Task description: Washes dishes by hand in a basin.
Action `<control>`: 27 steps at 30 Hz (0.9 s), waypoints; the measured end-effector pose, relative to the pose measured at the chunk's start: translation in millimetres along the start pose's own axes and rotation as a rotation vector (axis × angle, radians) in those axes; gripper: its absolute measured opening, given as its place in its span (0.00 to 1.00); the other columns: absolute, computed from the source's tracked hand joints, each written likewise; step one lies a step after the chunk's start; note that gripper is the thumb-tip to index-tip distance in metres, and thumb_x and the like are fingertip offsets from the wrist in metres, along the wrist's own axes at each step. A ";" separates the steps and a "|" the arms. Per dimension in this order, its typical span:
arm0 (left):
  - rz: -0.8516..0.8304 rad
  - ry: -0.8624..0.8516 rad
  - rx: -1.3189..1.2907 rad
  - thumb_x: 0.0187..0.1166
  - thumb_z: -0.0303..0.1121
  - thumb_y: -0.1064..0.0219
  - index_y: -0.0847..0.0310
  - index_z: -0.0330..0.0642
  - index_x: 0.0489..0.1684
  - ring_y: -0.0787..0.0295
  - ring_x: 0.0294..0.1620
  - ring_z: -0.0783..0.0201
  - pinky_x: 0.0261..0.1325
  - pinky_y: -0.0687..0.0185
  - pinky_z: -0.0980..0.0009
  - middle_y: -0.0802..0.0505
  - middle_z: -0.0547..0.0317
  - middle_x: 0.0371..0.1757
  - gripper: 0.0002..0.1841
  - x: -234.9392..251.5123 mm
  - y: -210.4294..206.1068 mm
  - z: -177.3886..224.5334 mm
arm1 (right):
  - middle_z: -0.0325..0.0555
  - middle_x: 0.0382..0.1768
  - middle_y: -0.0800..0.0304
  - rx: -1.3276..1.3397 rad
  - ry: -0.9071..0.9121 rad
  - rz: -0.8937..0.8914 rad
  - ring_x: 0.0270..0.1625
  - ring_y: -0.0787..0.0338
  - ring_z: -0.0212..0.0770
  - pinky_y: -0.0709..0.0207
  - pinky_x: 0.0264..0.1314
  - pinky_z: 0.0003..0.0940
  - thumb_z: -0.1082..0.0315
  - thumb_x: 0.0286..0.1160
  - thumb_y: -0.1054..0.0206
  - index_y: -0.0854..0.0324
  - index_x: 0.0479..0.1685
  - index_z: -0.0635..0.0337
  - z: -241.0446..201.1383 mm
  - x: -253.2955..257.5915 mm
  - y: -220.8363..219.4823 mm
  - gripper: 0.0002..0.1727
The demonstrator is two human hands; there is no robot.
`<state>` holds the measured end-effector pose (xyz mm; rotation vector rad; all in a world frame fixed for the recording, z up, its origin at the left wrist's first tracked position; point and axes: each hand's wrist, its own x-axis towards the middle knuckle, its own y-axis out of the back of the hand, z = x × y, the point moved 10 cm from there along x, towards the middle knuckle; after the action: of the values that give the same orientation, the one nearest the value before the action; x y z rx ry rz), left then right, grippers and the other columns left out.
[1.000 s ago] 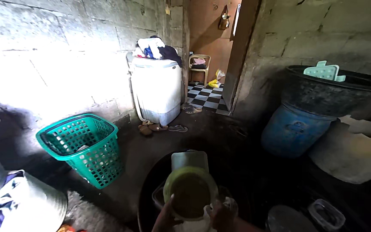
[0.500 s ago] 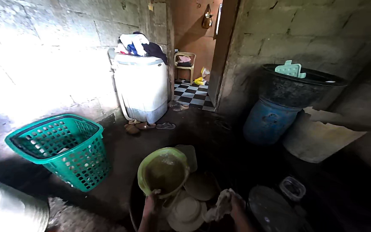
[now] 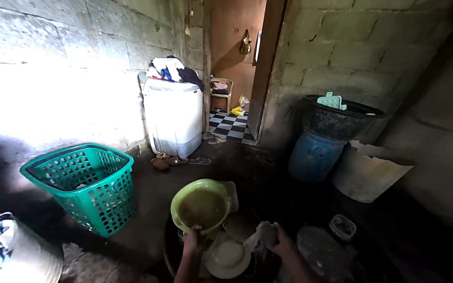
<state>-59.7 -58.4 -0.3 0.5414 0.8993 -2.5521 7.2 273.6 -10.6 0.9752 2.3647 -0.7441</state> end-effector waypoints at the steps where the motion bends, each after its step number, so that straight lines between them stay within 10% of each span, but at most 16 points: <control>1: -0.021 -0.043 0.033 0.76 0.18 0.44 0.39 0.32 0.70 0.19 0.33 0.58 0.33 0.17 0.60 0.20 0.45 0.42 0.22 -3.3 -1.2 3.6 | 0.58 0.61 0.18 -0.030 -0.003 -0.028 0.58 0.17 0.50 0.21 0.60 0.51 0.53 0.91 0.44 0.27 0.72 0.63 3.3 -0.1 -15.2 0.24; 7: -0.141 -0.340 0.414 0.75 0.14 0.40 0.57 0.34 0.92 0.21 0.70 0.46 0.68 0.21 0.51 0.28 0.29 0.79 0.41 -24.7 -24.0 20.1 | 0.63 0.62 0.19 -0.282 0.030 -0.125 0.58 0.18 0.52 0.22 0.59 0.52 0.61 0.94 0.47 0.28 0.73 0.69 53.2 11.1 -65.3 0.22; 13: -0.247 -0.563 0.756 0.64 0.12 0.33 0.53 0.19 0.86 0.27 0.78 0.37 0.80 0.30 0.50 0.29 0.19 0.78 0.44 -40.1 -65.1 6.9 | 0.74 0.73 0.25 -0.657 0.048 -0.134 0.73 0.22 0.63 0.27 0.75 0.56 0.74 0.88 0.42 0.30 0.74 0.79 69.6 25.7 -74.8 0.21; 24: -0.252 -0.608 1.019 0.66 0.16 0.30 0.45 0.19 0.82 0.23 0.75 0.35 0.78 0.28 0.45 0.23 0.20 0.73 0.40 -38.5 -87.2 -0.5 | 0.66 0.71 0.17 -0.911 0.326 -0.206 0.74 0.18 0.59 0.28 0.79 0.56 0.55 0.91 0.42 0.21 0.73 0.68 -23.2 82.3 -44.9 0.26; 27: -0.085 -0.341 0.737 0.76 0.19 0.36 0.42 0.27 0.82 0.15 0.56 0.46 0.57 0.16 0.50 0.17 0.30 0.64 0.32 -12.1 -58.6 -0.9 | 0.63 0.73 0.19 -0.712 0.187 -0.204 0.74 0.19 0.54 0.27 0.77 0.54 0.52 0.93 0.46 0.25 0.76 0.66 -38.5 76.0 14.4 0.28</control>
<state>-76.6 -12.8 34.5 0.2373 -0.1613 -2.8850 -38.7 343.6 -32.0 0.5119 2.6076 0.1556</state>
